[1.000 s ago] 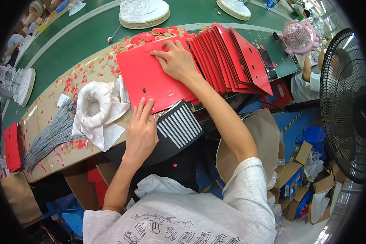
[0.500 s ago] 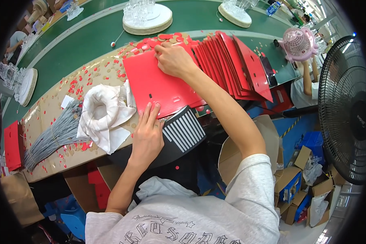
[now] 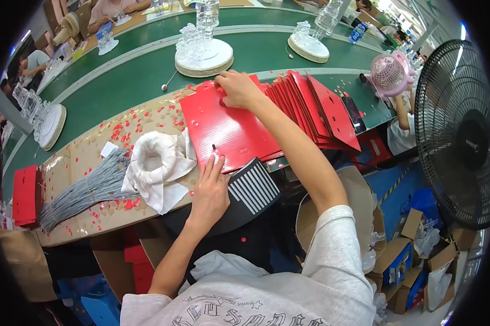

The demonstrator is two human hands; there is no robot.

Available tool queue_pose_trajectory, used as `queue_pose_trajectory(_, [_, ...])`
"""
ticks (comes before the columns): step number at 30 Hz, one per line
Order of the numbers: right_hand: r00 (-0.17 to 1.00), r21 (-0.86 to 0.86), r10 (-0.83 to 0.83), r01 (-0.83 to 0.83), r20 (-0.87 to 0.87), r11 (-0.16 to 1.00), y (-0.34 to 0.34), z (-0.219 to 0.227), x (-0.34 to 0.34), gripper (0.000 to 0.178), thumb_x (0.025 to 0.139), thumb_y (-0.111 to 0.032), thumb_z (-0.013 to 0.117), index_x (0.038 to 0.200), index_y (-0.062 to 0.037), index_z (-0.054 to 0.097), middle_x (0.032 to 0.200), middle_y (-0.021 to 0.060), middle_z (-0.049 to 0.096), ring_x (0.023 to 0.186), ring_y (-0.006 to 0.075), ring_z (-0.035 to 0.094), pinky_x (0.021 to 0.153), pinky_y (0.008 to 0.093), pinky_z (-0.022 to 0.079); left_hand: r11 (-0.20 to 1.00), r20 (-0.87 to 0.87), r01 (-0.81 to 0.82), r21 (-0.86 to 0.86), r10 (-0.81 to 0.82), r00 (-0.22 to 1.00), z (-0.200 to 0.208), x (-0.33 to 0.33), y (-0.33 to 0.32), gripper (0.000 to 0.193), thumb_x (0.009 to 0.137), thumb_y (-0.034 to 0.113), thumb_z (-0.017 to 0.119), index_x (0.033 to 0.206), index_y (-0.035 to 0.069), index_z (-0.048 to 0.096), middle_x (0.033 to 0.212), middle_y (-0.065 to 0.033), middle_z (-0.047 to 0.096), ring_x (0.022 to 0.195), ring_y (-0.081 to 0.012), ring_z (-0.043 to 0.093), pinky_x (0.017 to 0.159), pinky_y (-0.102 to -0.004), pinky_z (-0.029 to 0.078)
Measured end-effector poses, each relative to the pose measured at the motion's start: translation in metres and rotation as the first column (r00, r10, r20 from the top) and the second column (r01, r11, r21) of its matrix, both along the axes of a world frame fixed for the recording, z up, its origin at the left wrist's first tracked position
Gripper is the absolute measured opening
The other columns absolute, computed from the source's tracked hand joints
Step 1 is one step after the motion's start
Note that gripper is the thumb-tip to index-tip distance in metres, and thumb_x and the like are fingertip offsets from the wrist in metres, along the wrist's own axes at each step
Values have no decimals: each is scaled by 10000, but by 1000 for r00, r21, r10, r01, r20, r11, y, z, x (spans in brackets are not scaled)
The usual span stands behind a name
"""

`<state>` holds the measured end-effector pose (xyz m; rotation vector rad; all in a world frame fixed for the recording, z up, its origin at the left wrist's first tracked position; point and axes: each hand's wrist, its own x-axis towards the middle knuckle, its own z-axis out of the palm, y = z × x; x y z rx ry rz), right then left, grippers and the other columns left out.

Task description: Assembling light fixture components on a production line.

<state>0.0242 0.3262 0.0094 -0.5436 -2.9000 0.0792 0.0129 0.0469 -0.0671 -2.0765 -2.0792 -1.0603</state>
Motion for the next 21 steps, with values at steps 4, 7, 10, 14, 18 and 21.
queue_pose_trajectory(4, [911,268,220,-128,-348,955,-2,36,5,420,765,-92,693,1181,-56,653,1017,149,681,983,354,652,842,442,547,989,205,-27,148,-4,979,11,-3,-9,82,896,-41,585,941,-106,605,1321,-264,566,1174,-462,587,1012,-519,469])
queue_pose_trajectory(7, [689,424,305,5,-658,906,36,122,37,263,800,-149,697,1054,-85,715,1050,113,723,986,303,682,842,417,546,974,164,-68,217,33,986,40,-11,-34,90,927,-21,542,898,-83,600,1260,-240,599,1097,-433,602,908,-463,506])
queue_pose_trajectory(10, [624,-126,-184,136,-760,983,99,169,113,365,734,-49,685,1094,-25,739,780,122,708,723,187,683,657,307,542,987,379,-119,104,71,922,61,-9,-42,183,993,28,477,899,-74,597,937,-211,615,810,-355,596,694,-402,461])
queue_pose_trajectory(14, [667,-455,-678,521,-310,722,150,121,209,554,772,-38,566,1268,-241,709,1001,74,768,573,164,700,545,317,589,992,497,-111,-64,128,858,56,-15,-47,256,1033,74,445,855,-59,572,593,-162,421,511,-263,384,510,-377,295])
queue_pose_trajectory(18, [655,-416,-710,588,-260,694,178,35,281,599,741,32,563,1258,-227,720,940,26,753,710,113,692,606,286,592,997,552,-17,-71,54,832,54,5,-33,253,1022,80,473,823,-54,553,553,-205,436,461,-316,398,496,-424,292])
queue_pose_trajectory(21, [674,-515,-727,580,-132,631,171,8,268,616,714,25,606,1278,-201,707,942,55,753,760,131,704,656,295,590,987,493,-32,-157,106,864,59,11,-35,245,1012,77,494,800,-36,542,568,-232,473,489,-390,462,504,-461,311])
